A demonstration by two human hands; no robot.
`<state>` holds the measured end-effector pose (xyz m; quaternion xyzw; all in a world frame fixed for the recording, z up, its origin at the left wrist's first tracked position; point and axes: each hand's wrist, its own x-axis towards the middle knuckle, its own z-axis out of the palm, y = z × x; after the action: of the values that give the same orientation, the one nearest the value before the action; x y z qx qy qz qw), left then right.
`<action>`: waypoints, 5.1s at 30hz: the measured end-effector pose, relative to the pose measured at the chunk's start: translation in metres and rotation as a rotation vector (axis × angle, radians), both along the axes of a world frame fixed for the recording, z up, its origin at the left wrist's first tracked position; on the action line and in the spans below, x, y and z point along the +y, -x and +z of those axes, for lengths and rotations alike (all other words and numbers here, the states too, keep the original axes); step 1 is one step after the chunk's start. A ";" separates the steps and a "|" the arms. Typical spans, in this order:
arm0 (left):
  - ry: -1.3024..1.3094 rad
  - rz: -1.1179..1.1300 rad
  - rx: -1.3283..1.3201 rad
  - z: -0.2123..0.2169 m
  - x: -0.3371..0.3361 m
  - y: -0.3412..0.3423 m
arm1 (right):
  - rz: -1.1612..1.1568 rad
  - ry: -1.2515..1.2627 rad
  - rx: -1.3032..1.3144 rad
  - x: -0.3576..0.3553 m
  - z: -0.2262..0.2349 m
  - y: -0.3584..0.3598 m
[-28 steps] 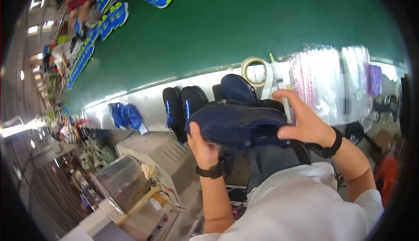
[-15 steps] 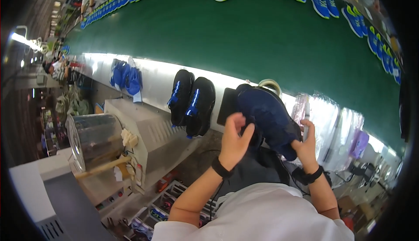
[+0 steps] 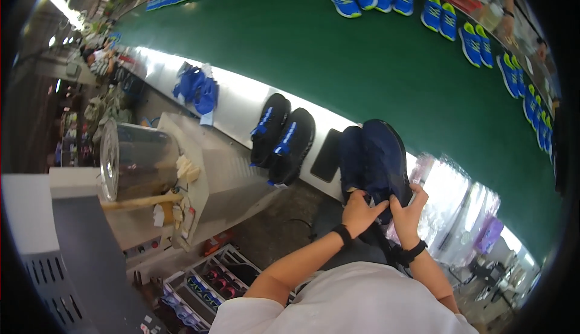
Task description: Inspecting and labeling manufactured shoes on a factory assembly line.
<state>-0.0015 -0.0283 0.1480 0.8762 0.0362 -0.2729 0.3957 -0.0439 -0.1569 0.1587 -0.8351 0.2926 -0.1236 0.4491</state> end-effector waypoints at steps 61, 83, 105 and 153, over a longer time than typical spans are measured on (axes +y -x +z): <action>-0.398 -0.269 -0.003 -0.016 0.161 -0.243 | 0.474 -0.386 0.010 0.051 0.052 -0.111; 0.703 0.246 0.037 0.087 0.113 -0.198 | 0.586 -0.641 0.020 0.069 0.054 -0.175; 0.195 0.033 -0.262 0.069 0.094 -0.197 | 0.153 -1.006 0.061 0.095 0.035 -0.162; 0.791 0.364 0.398 0.089 0.109 -0.160 | 0.234 -0.620 0.041 0.079 0.043 -0.135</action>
<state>0.1584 0.0803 0.2375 0.5685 0.1572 -0.3544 0.7256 0.0906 -0.0778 0.2021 -0.6890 0.2275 0.0403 0.6870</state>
